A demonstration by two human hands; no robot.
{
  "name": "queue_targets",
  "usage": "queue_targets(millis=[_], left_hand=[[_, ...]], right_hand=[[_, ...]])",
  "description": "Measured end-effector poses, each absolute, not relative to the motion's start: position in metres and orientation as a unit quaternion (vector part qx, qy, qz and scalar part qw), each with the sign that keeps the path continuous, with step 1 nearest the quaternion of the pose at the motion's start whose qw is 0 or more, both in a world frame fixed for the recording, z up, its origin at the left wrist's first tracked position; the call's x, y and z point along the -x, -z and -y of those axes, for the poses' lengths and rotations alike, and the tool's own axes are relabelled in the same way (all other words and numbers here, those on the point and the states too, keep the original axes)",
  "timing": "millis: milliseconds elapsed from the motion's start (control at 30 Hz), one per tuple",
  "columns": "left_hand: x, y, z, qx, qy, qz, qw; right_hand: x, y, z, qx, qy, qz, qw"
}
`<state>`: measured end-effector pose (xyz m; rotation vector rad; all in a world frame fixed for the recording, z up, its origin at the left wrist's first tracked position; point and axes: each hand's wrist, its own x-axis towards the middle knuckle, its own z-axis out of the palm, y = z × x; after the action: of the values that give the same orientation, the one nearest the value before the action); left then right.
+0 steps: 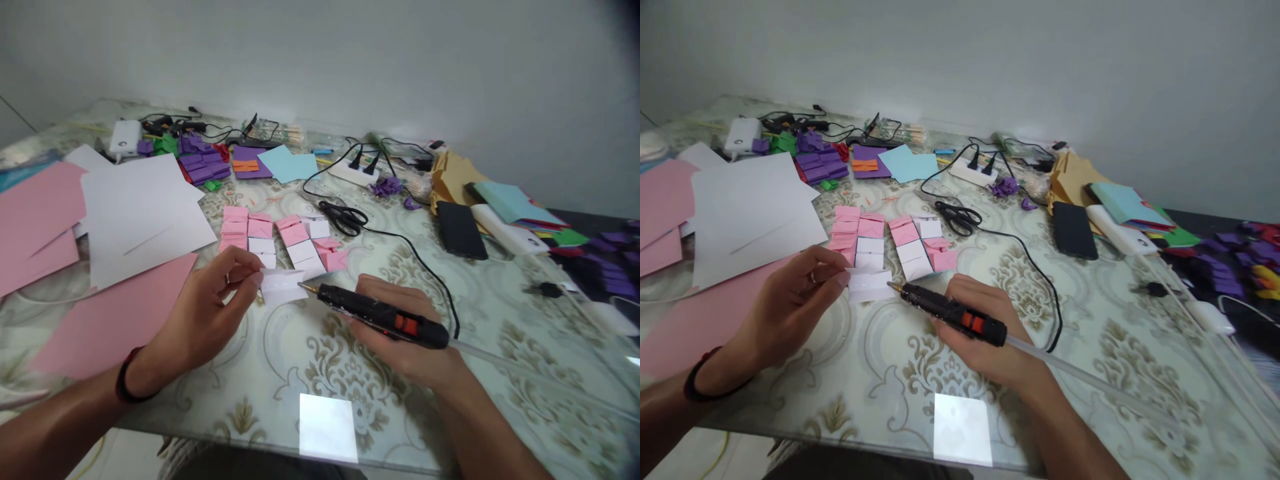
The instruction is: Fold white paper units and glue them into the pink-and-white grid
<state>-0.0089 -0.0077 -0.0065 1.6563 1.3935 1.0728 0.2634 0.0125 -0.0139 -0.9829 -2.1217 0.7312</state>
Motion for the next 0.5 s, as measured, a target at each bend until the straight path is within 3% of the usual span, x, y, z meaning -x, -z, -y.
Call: queue_targets(millis=[267, 500], left_hand=[[0.0106, 0.0051, 0.0051, -0.649, -0.410, -0.537, 0.350], [0.0128, 0.0056, 0.0019, -0.654, -0.410, -0.537, 0.340]], right_hand=[[-0.2613, 0.0131, -0.0115, 0.385, -0.266, 0.815, 0.342], [-0.2645, 0.0069, -0.0103, 0.445, -0.226, 0.820, 0.282]])
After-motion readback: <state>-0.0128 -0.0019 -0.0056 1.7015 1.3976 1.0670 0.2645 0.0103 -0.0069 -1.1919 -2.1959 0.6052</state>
